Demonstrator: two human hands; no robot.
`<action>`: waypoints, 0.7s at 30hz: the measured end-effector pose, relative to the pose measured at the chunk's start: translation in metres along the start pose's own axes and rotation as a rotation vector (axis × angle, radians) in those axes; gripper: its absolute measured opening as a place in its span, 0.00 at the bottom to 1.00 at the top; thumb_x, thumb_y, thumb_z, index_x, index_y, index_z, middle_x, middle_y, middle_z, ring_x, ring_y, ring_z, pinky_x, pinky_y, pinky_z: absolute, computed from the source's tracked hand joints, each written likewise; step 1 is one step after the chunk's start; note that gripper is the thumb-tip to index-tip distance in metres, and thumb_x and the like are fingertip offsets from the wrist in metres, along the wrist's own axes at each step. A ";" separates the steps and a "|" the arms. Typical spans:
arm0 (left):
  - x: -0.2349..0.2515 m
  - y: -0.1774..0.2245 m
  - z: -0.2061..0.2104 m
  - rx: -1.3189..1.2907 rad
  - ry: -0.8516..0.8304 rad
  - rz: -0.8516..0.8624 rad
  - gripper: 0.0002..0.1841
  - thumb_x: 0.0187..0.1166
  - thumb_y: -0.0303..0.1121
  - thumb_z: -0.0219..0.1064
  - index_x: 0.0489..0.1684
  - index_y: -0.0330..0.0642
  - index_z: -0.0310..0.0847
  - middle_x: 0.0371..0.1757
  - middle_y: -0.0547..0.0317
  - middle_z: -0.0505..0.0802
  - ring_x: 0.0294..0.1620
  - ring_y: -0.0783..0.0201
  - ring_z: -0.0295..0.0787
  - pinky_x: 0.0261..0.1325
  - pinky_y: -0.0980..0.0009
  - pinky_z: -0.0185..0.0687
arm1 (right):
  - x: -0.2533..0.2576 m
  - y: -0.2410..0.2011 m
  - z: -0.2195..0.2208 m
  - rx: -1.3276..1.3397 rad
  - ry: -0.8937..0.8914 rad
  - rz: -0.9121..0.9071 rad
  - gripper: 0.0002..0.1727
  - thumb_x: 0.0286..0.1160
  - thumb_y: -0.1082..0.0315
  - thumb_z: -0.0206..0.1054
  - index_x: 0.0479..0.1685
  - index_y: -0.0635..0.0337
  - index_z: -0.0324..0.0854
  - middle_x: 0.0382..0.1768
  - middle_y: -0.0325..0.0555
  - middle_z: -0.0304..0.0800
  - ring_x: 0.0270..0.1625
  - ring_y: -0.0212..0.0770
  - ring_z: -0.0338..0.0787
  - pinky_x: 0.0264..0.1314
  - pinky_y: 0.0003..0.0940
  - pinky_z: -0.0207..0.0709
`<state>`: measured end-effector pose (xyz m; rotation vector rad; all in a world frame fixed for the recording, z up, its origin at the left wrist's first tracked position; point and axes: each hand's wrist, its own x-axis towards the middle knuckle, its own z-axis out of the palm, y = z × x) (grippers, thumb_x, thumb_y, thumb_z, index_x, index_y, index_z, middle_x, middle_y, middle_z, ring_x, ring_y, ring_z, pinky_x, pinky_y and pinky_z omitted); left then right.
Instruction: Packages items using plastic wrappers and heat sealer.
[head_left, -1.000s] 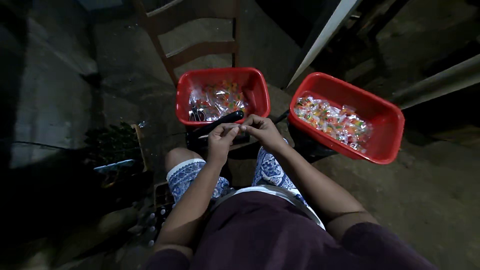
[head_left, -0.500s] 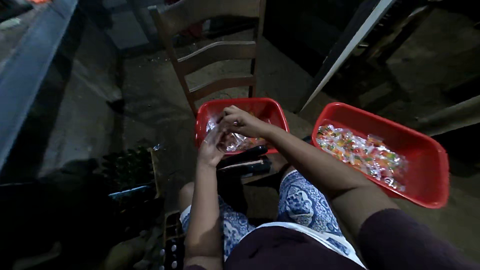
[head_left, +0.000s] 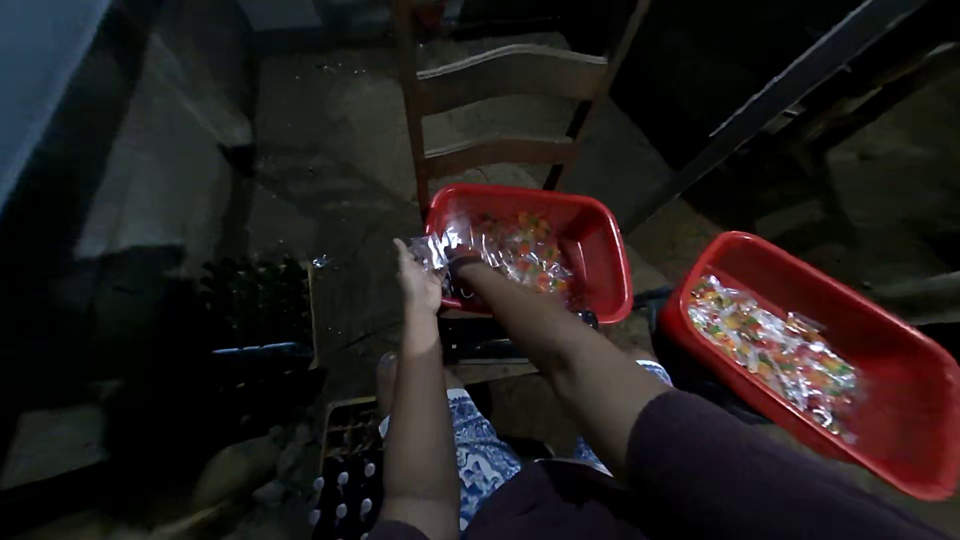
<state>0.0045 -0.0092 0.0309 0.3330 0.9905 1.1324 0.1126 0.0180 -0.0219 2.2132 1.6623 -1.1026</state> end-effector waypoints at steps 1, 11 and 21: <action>0.002 0.000 0.001 0.023 0.002 0.022 0.30 0.92 0.60 0.42 0.74 0.44 0.68 0.62 0.54 0.83 0.57 0.61 0.83 0.59 0.61 0.82 | 0.002 -0.004 0.007 0.013 0.004 0.037 0.37 0.83 0.61 0.65 0.90 0.64 0.59 0.85 0.69 0.64 0.87 0.69 0.65 0.83 0.71 0.60; 0.001 -0.002 -0.002 0.109 -0.192 0.151 0.07 0.92 0.32 0.51 0.52 0.43 0.75 0.41 0.64 0.86 0.38 0.73 0.85 0.46 0.75 0.85 | -0.026 -0.030 -0.009 0.026 -0.110 0.163 0.34 0.88 0.62 0.58 0.88 0.71 0.58 0.86 0.69 0.63 0.88 0.64 0.65 0.87 0.62 0.60; 0.009 -0.016 -0.001 0.062 -0.303 0.213 0.07 0.92 0.32 0.50 0.50 0.44 0.74 0.39 0.65 0.86 0.40 0.72 0.84 0.51 0.72 0.84 | -0.051 0.058 -0.077 -0.248 0.153 -0.009 0.29 0.76 0.60 0.73 0.74 0.64 0.78 0.66 0.71 0.84 0.71 0.74 0.81 0.67 0.79 0.70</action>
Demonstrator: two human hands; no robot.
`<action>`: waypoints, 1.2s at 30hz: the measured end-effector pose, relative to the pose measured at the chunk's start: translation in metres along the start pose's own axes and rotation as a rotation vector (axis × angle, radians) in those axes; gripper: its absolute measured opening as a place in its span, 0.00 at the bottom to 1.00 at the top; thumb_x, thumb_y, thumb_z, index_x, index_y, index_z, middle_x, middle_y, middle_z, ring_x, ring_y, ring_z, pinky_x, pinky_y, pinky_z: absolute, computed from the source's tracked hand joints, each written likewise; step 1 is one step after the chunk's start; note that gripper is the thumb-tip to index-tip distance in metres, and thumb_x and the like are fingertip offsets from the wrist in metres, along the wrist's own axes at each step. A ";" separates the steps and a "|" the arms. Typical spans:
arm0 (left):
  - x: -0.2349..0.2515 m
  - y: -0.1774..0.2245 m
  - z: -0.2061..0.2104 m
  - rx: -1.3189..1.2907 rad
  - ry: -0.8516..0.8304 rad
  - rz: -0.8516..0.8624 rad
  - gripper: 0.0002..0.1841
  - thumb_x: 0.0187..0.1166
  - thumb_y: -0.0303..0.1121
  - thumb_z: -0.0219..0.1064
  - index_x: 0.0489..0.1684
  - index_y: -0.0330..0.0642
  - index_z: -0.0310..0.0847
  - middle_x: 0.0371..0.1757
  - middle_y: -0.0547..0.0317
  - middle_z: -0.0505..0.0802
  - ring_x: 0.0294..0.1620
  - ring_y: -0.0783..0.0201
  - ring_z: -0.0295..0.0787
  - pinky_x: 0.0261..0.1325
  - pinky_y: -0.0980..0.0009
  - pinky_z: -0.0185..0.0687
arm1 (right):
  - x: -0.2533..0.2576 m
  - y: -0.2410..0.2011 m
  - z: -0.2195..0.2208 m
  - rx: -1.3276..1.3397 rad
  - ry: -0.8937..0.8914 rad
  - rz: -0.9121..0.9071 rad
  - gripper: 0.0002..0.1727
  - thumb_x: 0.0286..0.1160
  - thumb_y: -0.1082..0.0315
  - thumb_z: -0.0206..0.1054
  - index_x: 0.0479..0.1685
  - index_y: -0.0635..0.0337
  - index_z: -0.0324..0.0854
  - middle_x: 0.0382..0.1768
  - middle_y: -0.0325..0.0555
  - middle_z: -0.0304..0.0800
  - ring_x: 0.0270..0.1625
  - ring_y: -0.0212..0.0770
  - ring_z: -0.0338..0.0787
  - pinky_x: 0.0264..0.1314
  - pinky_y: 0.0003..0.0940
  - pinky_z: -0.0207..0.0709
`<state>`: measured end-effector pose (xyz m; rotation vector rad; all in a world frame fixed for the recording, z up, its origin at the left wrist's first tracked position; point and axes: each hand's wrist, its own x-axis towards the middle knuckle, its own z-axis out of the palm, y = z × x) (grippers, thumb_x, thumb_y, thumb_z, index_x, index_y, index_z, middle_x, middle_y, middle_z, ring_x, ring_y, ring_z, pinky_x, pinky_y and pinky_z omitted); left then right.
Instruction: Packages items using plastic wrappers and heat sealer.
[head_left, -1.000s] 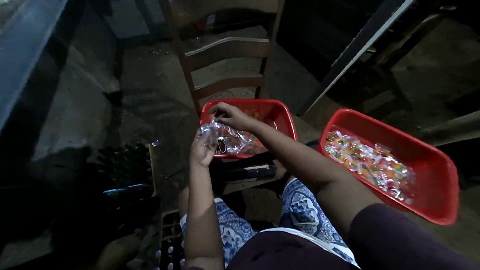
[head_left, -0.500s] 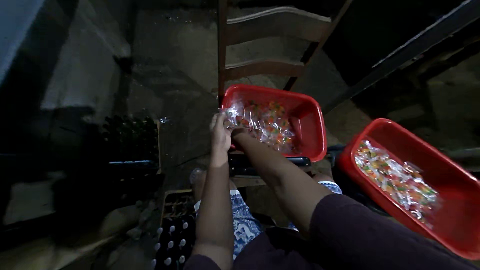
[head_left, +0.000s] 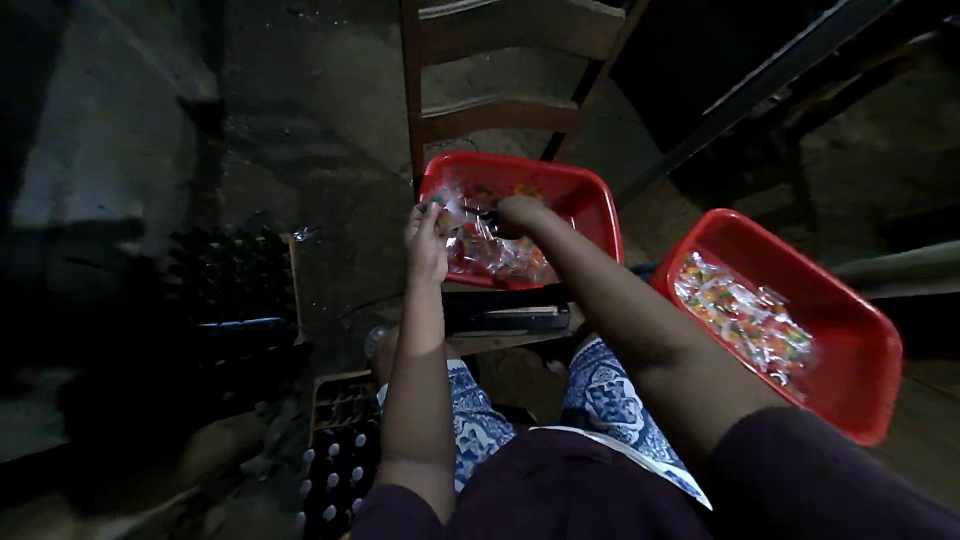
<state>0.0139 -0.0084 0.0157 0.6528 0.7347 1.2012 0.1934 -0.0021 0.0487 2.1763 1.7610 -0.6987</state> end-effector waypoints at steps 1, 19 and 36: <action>-0.001 -0.001 0.001 -0.036 0.003 -0.016 0.07 0.93 0.32 0.49 0.50 0.46 0.73 0.38 0.65 0.85 0.39 0.72 0.84 0.50 0.72 0.84 | -0.019 0.009 -0.007 -0.018 0.036 0.027 0.27 0.77 0.61 0.71 0.73 0.63 0.79 0.62 0.71 0.86 0.68 0.74 0.84 0.63 0.79 0.73; -0.056 0.028 0.030 -0.167 -0.145 0.014 0.09 0.94 0.33 0.49 0.53 0.52 0.77 0.58 0.65 0.92 0.52 0.73 0.91 0.56 0.76 0.88 | -0.194 0.002 0.091 1.457 -0.175 -0.565 0.52 0.67 0.23 0.63 0.80 0.56 0.60 0.44 0.31 0.80 0.41 0.26 0.83 0.44 0.22 0.80; -0.054 0.017 0.034 -0.114 -0.175 -0.070 0.11 0.92 0.33 0.47 0.46 0.53 0.78 0.38 0.68 0.90 0.32 0.76 0.87 0.40 0.77 0.87 | -0.159 -0.011 0.089 1.461 0.005 -0.650 0.58 0.69 0.21 0.58 0.83 0.65 0.53 0.50 0.35 0.79 0.48 0.27 0.84 0.53 0.25 0.83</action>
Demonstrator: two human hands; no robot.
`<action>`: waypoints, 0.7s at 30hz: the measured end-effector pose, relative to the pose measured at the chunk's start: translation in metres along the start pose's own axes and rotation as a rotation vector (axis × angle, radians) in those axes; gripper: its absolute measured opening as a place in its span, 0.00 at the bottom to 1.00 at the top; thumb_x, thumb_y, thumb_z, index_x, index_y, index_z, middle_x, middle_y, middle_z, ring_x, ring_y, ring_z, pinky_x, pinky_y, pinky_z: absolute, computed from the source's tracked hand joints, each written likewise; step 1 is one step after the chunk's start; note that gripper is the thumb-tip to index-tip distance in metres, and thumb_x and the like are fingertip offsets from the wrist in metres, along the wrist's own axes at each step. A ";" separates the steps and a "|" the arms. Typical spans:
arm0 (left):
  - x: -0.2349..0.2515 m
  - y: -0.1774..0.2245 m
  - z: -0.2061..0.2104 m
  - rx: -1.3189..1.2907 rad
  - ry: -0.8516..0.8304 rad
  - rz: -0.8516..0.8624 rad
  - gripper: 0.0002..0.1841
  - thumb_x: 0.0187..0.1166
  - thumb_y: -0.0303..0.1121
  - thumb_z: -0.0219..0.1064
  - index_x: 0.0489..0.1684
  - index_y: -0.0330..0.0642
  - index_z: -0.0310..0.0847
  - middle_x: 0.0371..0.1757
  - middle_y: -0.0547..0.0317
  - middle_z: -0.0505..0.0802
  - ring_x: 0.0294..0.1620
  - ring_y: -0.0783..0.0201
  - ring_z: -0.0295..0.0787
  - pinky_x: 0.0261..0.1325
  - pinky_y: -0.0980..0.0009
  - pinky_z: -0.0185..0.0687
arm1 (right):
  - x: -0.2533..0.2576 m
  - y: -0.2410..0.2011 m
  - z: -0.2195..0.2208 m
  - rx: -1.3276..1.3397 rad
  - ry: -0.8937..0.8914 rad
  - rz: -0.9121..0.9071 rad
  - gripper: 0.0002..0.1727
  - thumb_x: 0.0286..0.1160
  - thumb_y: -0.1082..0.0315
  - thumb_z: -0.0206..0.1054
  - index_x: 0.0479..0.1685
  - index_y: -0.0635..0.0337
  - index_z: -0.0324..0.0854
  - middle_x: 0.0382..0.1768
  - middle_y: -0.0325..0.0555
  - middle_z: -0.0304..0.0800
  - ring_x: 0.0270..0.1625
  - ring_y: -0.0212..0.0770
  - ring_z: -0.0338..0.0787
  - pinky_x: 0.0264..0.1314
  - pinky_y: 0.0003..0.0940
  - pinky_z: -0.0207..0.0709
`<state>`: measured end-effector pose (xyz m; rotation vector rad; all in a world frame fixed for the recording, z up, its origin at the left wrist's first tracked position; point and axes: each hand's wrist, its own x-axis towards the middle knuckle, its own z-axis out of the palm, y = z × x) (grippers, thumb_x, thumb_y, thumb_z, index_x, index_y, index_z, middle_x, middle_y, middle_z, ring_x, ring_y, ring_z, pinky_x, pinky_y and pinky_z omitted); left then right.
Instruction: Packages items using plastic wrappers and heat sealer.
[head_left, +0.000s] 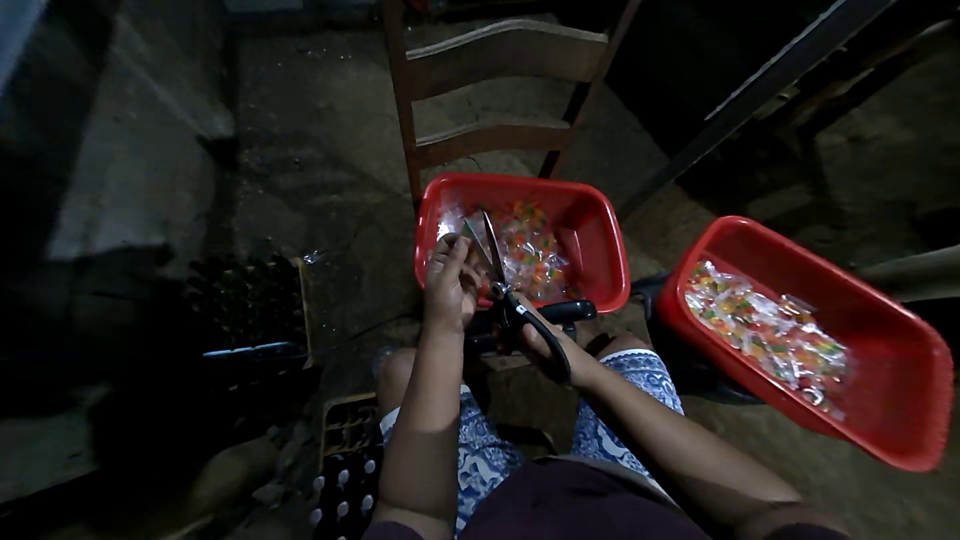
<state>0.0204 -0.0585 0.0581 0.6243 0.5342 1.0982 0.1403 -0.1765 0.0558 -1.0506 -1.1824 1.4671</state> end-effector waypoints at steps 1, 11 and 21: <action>0.000 0.000 0.000 -0.003 -0.007 0.006 0.11 0.92 0.33 0.47 0.45 0.53 0.78 0.38 0.67 0.90 0.33 0.75 0.87 0.41 0.77 0.87 | 0.000 0.001 0.000 0.007 -0.004 -0.005 0.58 0.69 0.21 0.58 0.82 0.64 0.53 0.50 0.35 0.79 0.48 0.27 0.84 0.52 0.25 0.82; 0.000 -0.003 -0.002 -0.032 -0.037 0.035 0.11 0.91 0.34 0.50 0.45 0.53 0.80 0.45 0.66 0.92 0.36 0.75 0.89 0.41 0.79 0.87 | 0.001 0.009 0.002 0.108 0.019 -0.048 0.50 0.72 0.25 0.60 0.77 0.60 0.61 0.40 0.32 0.79 0.37 0.26 0.81 0.39 0.22 0.79; 0.002 -0.003 -0.008 0.080 -0.072 0.070 0.12 0.90 0.33 0.52 0.41 0.54 0.82 0.44 0.67 0.93 0.32 0.77 0.87 0.34 0.81 0.84 | 0.001 0.002 0.000 0.045 0.033 -0.007 0.52 0.69 0.23 0.60 0.77 0.60 0.61 0.40 0.31 0.81 0.35 0.24 0.82 0.37 0.20 0.79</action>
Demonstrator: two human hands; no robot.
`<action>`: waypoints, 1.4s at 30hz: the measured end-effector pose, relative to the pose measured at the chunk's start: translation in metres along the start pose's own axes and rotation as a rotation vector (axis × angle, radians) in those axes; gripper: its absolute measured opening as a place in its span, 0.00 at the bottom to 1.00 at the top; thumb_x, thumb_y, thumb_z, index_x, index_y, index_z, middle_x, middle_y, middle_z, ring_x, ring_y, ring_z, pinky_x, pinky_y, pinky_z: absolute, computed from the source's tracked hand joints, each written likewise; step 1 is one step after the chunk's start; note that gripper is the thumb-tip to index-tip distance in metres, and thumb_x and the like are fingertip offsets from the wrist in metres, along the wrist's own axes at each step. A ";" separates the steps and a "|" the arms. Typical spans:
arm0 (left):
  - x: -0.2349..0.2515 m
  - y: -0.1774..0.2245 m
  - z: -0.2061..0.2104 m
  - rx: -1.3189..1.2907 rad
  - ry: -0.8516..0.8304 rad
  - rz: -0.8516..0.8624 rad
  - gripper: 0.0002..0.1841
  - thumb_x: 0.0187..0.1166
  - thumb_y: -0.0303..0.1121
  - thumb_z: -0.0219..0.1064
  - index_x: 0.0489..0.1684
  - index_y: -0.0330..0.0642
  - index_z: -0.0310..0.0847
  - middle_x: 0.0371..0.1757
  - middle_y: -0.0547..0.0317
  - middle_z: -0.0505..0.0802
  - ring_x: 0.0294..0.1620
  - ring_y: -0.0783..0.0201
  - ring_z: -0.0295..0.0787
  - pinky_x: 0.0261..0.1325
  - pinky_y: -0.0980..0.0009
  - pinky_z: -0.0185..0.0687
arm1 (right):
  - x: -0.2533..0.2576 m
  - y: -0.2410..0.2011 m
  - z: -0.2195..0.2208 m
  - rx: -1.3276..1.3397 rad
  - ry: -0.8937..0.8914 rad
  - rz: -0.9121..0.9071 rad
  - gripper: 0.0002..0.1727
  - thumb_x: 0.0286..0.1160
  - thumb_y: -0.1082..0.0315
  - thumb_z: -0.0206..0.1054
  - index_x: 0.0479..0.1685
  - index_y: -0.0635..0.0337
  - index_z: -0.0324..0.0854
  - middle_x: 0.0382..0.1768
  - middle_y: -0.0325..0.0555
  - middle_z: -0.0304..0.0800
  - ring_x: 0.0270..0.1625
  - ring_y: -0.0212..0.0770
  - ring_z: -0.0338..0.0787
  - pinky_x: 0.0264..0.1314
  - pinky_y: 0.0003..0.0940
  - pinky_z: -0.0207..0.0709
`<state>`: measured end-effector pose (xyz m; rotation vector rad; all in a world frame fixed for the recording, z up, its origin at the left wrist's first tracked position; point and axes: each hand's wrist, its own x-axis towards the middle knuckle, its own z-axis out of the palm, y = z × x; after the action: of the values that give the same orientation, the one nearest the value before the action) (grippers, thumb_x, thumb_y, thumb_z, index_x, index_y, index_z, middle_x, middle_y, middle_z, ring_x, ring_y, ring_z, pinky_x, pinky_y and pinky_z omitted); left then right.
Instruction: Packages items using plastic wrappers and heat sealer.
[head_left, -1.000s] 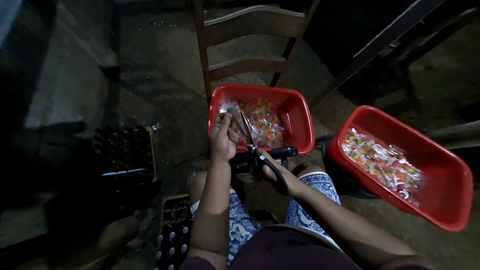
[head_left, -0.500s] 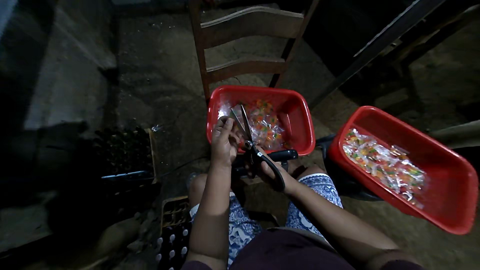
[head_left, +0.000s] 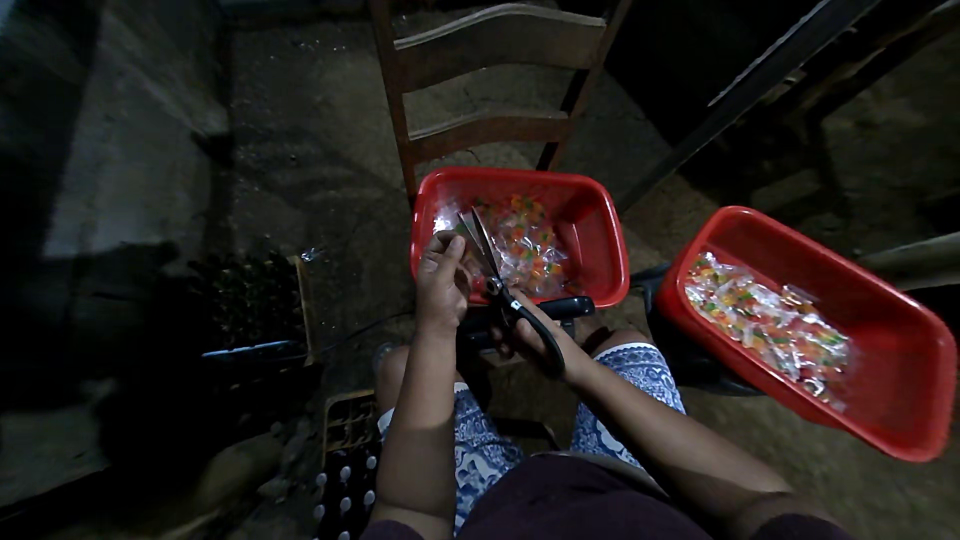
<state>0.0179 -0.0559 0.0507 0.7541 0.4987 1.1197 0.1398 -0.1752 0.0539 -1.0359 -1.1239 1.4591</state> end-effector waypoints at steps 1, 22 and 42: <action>0.000 0.000 0.000 0.007 -0.007 -0.003 0.12 0.90 0.33 0.52 0.40 0.53 0.82 0.41 0.67 0.92 0.30 0.77 0.86 0.33 0.81 0.84 | 0.001 -0.002 0.001 0.002 0.002 -0.006 0.52 0.69 0.22 0.59 0.76 0.61 0.61 0.41 0.32 0.80 0.37 0.25 0.82 0.39 0.21 0.79; -0.001 0.005 -0.001 0.088 -0.035 -0.011 0.10 0.88 0.33 0.56 0.39 0.53 0.82 0.36 0.68 0.92 0.25 0.80 0.84 0.29 0.85 0.81 | 0.012 -0.004 0.002 0.066 0.024 -0.023 0.42 0.74 0.28 0.62 0.67 0.57 0.68 0.34 0.29 0.77 0.30 0.22 0.77 0.32 0.18 0.74; 0.002 0.002 -0.007 0.090 -0.090 0.005 0.09 0.87 0.31 0.57 0.41 0.53 0.83 0.38 0.68 0.92 0.34 0.77 0.87 0.42 0.79 0.87 | 0.018 -0.010 -0.005 0.087 0.042 0.053 0.40 0.73 0.31 0.66 0.66 0.58 0.70 0.31 0.29 0.78 0.25 0.22 0.76 0.29 0.17 0.73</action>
<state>0.0124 -0.0515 0.0475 0.8806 0.4743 1.0681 0.1442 -0.1563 0.0615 -1.0378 -1.0017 1.5084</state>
